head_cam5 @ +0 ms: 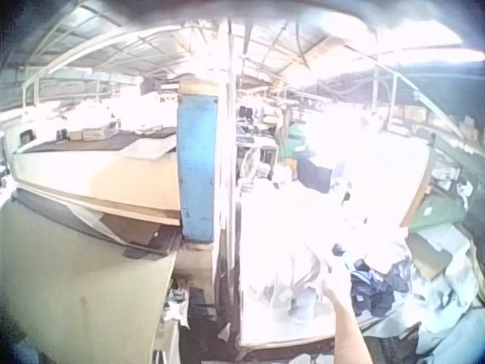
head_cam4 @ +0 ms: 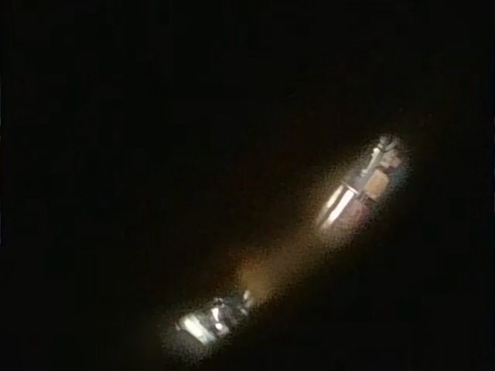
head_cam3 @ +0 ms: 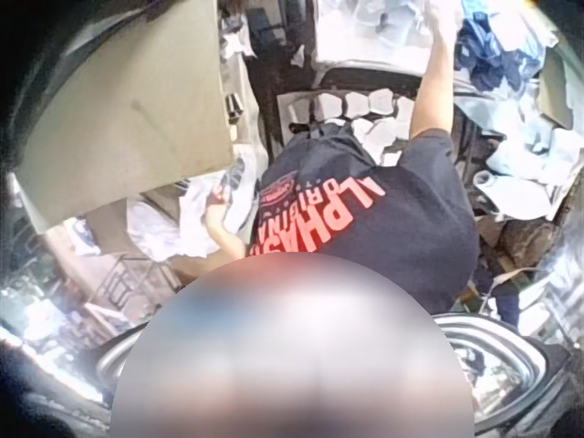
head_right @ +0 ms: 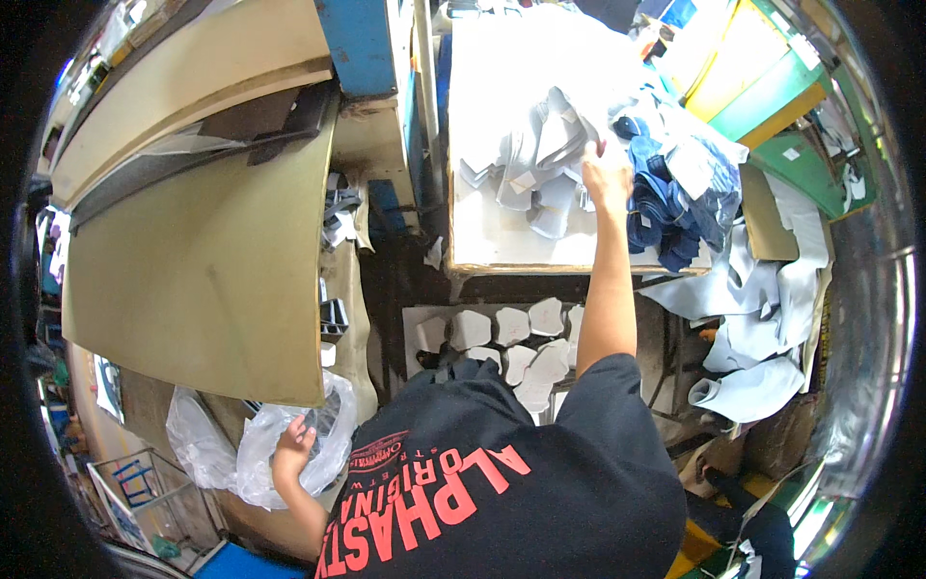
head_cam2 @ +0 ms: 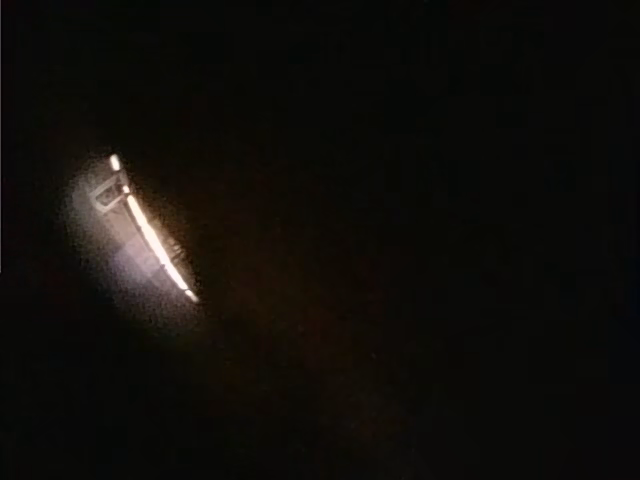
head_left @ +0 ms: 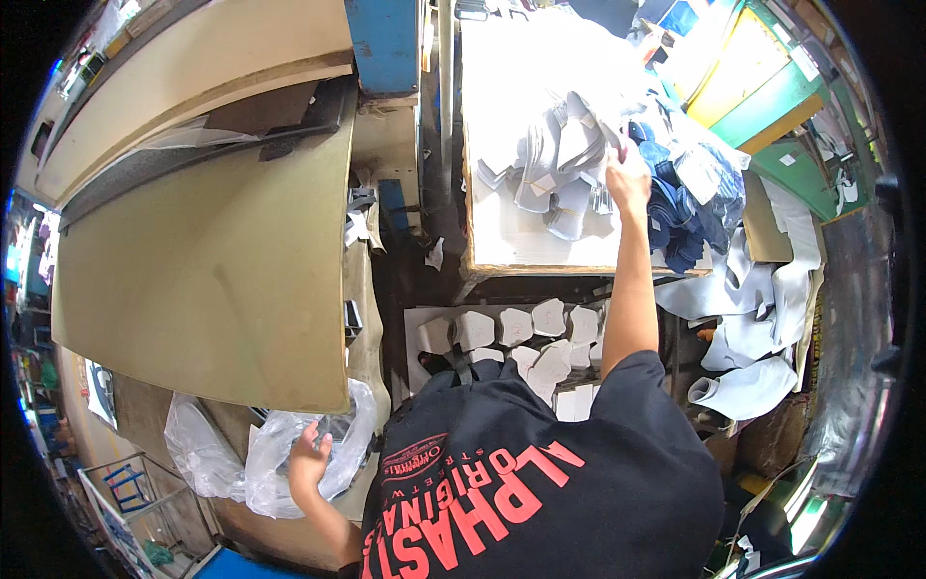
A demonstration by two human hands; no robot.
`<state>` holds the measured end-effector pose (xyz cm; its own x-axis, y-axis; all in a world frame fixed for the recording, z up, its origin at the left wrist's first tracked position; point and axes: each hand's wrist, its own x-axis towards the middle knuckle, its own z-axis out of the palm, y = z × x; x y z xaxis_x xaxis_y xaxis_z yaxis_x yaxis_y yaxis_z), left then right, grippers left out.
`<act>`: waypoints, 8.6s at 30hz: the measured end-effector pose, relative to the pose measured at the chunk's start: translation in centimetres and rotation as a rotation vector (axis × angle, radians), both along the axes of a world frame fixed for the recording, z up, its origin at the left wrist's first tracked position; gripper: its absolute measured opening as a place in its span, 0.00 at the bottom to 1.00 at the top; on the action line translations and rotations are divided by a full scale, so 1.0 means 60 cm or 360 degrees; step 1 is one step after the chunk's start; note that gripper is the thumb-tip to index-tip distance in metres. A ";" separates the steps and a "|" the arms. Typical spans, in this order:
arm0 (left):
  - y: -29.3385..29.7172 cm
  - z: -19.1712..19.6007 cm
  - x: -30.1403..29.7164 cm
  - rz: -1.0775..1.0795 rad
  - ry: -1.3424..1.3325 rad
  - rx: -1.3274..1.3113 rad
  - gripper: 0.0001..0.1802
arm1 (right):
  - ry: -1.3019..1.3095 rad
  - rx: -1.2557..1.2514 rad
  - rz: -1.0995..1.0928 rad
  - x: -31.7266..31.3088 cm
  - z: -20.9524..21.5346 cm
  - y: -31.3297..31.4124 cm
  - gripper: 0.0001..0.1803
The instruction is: The person writes on small white tags with a pink pen, then places the tags and gray plastic parts into a clear plastic bag. They tie the bag and move it to a nearby table, then pick up a stack of white parts and place them on the table.
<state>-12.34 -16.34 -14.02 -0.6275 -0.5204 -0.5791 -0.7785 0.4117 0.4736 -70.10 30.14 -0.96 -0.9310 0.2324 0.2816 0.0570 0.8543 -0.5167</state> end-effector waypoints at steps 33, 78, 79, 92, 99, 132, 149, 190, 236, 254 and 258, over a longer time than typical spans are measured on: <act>0.047 0.103 0.048 0.1347 0.2744 0.2349 0.22 | 0.0016 -0.0358 0.2601 0.426 0.222 -0.399 0.31; 0.355 0.194 -0.695 0.0076 0.1293 0.2428 0.37 | -0.0409 -0.1765 0.1203 0.202 0.032 0.041 0.23; 0.374 0.165 -0.690 0.0298 0.1335 0.2441 0.30 | -0.0644 -0.1619 0.1111 0.211 0.011 0.055 0.23; 0.422 0.048 -0.717 -0.0523 0.1818 -0.0604 0.43 | -0.0077 -0.0030 0.0112 0.002 -0.152 0.147 0.24; 0.470 0.029 -0.925 -0.0248 0.0792 0.0913 0.63 | -0.1205 -0.0601 0.0197 -0.091 -0.097 0.150 0.45; 0.380 0.158 -0.649 -0.0724 0.0913 0.2313 0.37 | -0.1146 -0.2194 0.0582 0.001 -0.155 0.223 0.24; -0.051 0.067 0.084 -0.0223 0.0008 -0.1146 0.12 | -0.0561 -0.1709 0.1002 0.261 0.036 -0.016 0.39; 0.109 0.114 0.225 0.1414 0.1469 0.0053 0.19 | -0.1769 -0.0077 0.1856 0.865 -0.170 -0.627 0.69; 0.125 0.030 0.184 0.0611 0.0365 -0.0650 0.32 | -0.2378 -0.0958 0.2048 0.785 -0.239 -0.550 0.07; 0.043 0.205 0.198 -0.0262 -0.0168 0.0068 0.29 | -0.2598 -0.1310 0.1759 0.760 -0.107 -0.536 0.14; 0.055 0.212 0.177 -0.0710 -0.0115 0.0315 0.26 | -0.2806 -0.1746 0.1493 0.759 -0.104 -0.541 0.17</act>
